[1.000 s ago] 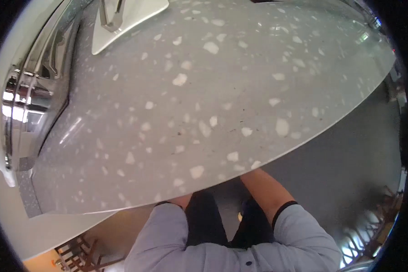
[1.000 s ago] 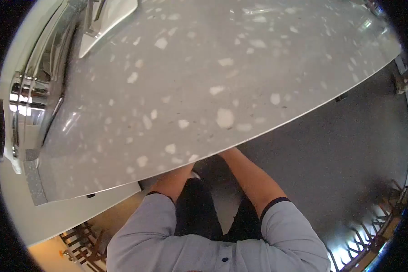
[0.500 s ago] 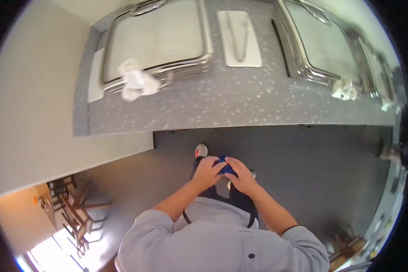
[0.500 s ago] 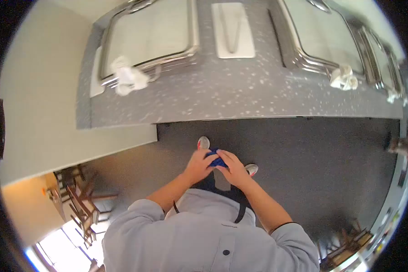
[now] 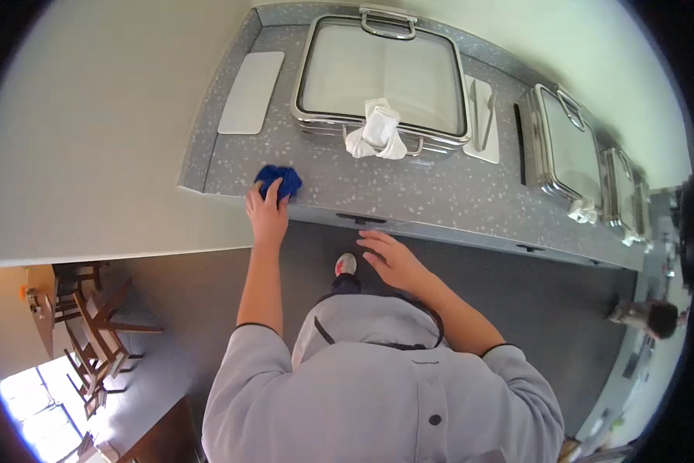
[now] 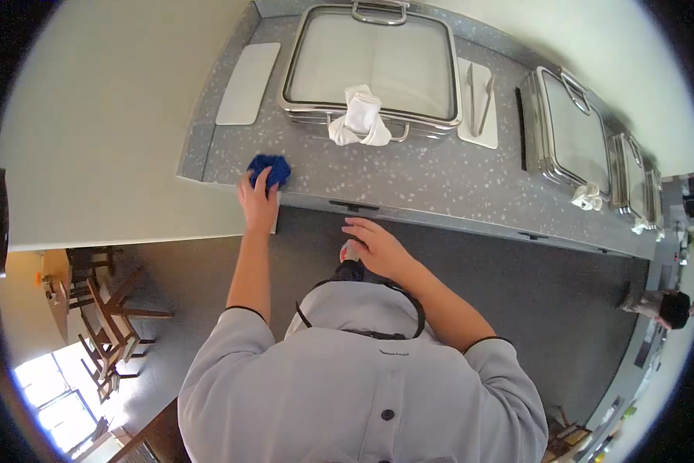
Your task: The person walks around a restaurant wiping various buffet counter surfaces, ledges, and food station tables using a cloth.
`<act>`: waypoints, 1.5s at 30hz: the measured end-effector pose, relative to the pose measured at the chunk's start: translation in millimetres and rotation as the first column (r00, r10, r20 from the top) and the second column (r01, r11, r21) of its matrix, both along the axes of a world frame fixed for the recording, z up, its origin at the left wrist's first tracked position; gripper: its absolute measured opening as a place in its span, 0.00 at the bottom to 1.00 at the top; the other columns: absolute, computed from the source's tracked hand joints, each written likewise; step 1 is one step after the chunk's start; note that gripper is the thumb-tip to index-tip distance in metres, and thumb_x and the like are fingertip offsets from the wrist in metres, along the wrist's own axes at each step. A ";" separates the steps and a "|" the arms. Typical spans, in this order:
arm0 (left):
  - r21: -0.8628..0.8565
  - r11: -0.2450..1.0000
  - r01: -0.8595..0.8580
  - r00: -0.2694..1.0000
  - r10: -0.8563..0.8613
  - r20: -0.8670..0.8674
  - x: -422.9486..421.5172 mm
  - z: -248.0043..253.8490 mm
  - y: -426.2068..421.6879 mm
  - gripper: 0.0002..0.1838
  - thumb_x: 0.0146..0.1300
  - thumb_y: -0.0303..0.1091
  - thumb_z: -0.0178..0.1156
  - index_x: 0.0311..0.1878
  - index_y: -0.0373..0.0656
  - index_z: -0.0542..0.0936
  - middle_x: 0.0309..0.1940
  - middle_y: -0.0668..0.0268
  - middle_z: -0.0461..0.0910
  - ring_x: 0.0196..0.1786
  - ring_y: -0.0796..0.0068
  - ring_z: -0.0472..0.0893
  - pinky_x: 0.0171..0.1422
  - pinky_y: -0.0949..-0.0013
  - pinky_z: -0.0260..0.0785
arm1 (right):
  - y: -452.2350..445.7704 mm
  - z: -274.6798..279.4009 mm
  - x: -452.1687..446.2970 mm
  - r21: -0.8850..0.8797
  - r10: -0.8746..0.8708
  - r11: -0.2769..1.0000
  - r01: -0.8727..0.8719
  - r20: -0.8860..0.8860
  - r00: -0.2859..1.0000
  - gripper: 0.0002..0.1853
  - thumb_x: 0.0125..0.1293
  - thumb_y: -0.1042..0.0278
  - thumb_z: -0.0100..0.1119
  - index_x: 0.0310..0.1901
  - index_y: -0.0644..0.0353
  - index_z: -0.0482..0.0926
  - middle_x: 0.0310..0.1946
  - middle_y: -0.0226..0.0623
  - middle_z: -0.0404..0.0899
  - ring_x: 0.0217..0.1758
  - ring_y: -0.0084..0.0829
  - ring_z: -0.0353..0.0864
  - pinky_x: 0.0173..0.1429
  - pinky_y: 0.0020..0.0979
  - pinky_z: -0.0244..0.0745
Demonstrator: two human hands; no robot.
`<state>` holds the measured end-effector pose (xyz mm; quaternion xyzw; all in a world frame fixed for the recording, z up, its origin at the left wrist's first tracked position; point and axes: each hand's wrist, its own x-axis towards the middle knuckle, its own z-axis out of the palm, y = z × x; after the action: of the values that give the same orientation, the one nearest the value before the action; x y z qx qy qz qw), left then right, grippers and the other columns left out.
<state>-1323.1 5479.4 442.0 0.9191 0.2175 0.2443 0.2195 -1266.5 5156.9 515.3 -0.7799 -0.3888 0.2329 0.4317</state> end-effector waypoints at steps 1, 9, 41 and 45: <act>0.077 0.996 0.043 0.998 -0.039 -0.049 3.7 -1.9 0.4 0.23 0.65 0.40 0.66 0.64 0.55 0.80 0.66 0.52 0.70 0.69 0.42 0.67 0.73 0.37 0.55 | -1.2 -4.9 -4.9 -0.028 -0.003 1.000 0.002 -0.037 0.999 0.17 0.72 0.70 0.59 0.60 0.61 0.81 0.67 0.46 0.75 0.69 0.48 0.75 0.71 0.41 0.72; 0.197 0.935 0.294 0.944 -0.251 -0.215 16.0 -18.3 -17.4 0.18 0.68 0.49 0.61 0.54 0.50 0.82 0.68 0.58 0.72 0.76 0.43 0.62 0.77 0.33 0.47 | -19.8 -30.4 2.7 -0.025 -0.278 0.960 0.278 -0.002 0.961 0.16 0.72 0.70 0.60 0.59 0.63 0.80 0.62 0.46 0.79 0.67 0.47 0.77 0.70 0.39 0.72; 0.264 0.584 0.768 0.630 -0.763 -0.145 196.5 -17.2 -524.6 0.20 0.61 0.51 0.65 0.51 0.50 0.81 0.59 0.57 0.76 0.65 0.50 0.71 0.66 0.44 0.61 | -294.1 -94.1 96.9 -0.116 0.401 0.370 0.922 -0.875 -0.271 0.28 0.80 0.48 0.36 0.69 0.57 0.71 0.68 0.42 0.75 0.70 0.44 0.74 0.76 0.50 0.65; 0.258 0.528 0.809 0.566 -0.818 -0.099 215.7 -13.3 -571.5 0.21 0.62 0.52 0.65 0.52 0.48 0.81 0.60 0.57 0.76 0.66 0.49 0.70 0.68 0.43 0.61 | -347.4 -94.6 107.6 -0.126 0.436 0.337 0.933 -0.857 -0.273 0.26 0.81 0.49 0.37 0.68 0.55 0.72 0.67 0.38 0.76 0.70 0.42 0.75 0.74 0.49 0.68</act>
<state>-1107.4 4907.9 428.8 0.9308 -0.2752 0.1571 0.1820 -1158.9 4809.5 420.7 -0.0489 0.3153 0.3280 0.8892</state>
